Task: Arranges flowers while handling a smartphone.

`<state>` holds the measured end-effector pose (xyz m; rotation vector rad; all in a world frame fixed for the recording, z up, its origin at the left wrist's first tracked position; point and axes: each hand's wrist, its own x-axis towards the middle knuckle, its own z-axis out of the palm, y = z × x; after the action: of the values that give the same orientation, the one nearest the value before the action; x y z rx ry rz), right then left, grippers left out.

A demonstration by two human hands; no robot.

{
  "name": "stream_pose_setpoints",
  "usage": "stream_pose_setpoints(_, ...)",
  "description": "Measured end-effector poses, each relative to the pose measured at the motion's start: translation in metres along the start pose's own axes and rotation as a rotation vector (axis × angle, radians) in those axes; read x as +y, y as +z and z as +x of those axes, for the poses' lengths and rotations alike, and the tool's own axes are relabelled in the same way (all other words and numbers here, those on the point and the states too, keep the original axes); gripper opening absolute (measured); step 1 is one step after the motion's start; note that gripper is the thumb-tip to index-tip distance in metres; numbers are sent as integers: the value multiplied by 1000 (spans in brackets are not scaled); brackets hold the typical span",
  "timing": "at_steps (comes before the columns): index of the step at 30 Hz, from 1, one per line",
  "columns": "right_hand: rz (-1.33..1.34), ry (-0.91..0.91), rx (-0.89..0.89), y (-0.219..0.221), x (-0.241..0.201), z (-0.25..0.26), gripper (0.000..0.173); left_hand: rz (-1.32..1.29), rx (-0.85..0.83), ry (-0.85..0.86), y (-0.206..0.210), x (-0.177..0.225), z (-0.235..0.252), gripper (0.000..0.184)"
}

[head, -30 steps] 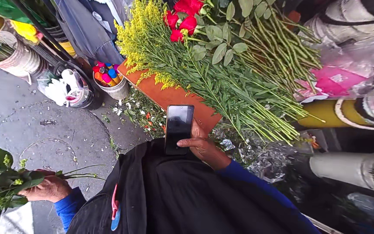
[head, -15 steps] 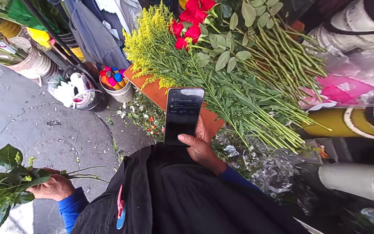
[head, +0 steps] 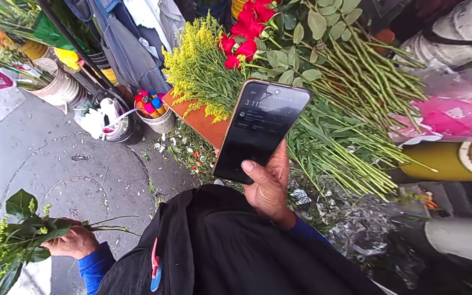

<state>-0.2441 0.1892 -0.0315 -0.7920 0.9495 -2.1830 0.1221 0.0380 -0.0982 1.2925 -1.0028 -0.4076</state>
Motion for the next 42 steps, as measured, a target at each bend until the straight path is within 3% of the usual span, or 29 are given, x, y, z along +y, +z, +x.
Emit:
stream_pose_setpoints(16,24,-36,22,-6,-19,-13,57,-42,-73,4,16,6,-5,13)
stream_pose_setpoints(42,-136,-221,243,-19,-53,-28,52,-204,-279,-23,79,-9,11,16)
